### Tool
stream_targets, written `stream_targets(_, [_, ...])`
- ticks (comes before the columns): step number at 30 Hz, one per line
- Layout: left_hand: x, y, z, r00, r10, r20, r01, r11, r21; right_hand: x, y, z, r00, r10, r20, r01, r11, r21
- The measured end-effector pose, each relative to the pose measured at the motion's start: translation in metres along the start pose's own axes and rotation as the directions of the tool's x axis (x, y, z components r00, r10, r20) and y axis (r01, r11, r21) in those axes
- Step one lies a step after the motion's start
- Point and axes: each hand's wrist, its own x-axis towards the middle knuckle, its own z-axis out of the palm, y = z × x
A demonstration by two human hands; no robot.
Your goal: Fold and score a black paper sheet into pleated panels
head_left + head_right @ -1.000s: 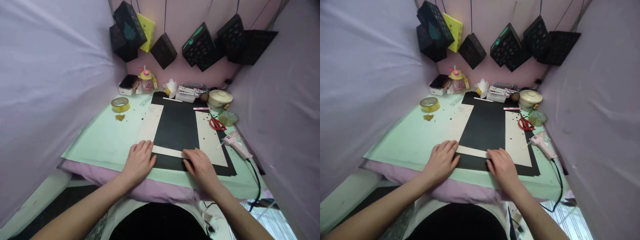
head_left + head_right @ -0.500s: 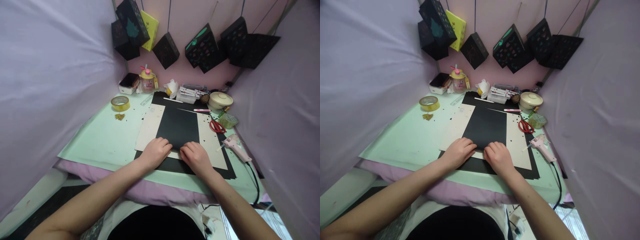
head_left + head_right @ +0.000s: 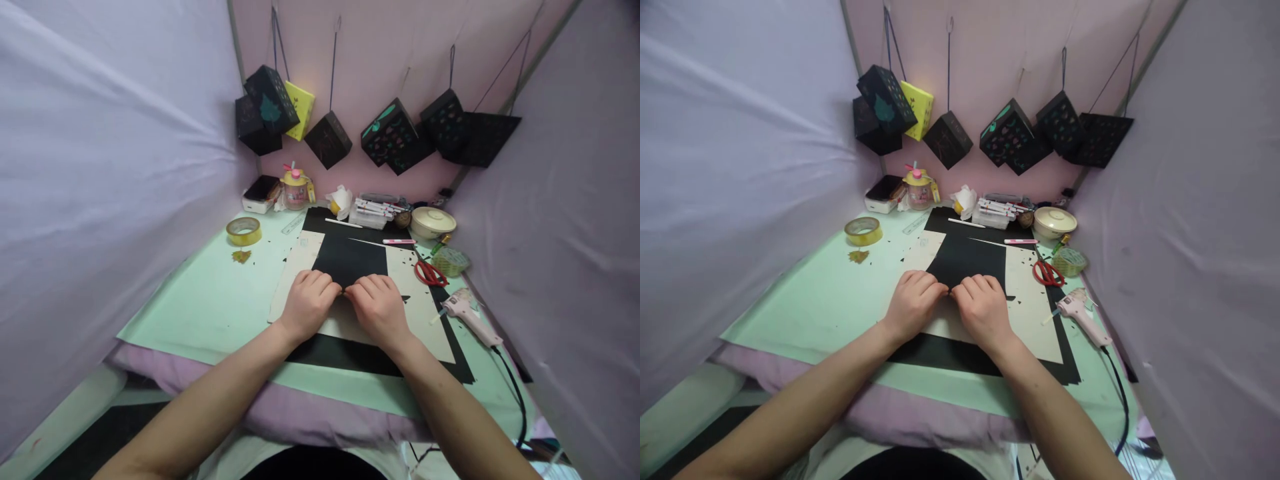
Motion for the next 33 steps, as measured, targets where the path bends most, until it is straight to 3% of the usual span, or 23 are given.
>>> stream_targets(5, [-0.001, -0.01, -0.002, 0.999, 0.017, -0.05, -0.015, 0.999, 0.036, -0.001, 0.007, -0.002, 0.999, 0.025, -0.042, -0.027, 0.998, -0.053])
stream_targets(11, [0.001, -0.022, -0.011, 0.991, 0.128, -0.043, -0.124, 0.988, 0.094, -0.001, 0.014, -0.012, 0.997, -0.015, -0.077, 0.01, 0.998, -0.056])
stream_targets(18, [-0.003, -0.024, -0.047, 0.976, 0.211, 0.057, -0.21, 0.977, -0.025, -0.008, 0.016, -0.042, 0.996, -0.084, 0.002, 0.084, 0.996, 0.02])
stream_targets(27, [0.004, -0.031, -0.088, 0.984, 0.177, -0.018, -0.177, 0.984, 0.029, -0.006, 0.023, -0.076, 0.98, -0.119, -0.161, 0.114, 0.993, -0.039])
stream_targets(33, [0.002, -0.031, -0.104, 0.98, 0.193, -0.043, -0.19, 0.979, 0.074, -0.01, 0.02, -0.092, 0.989, -0.116, -0.091, 0.122, 0.99, 0.064])
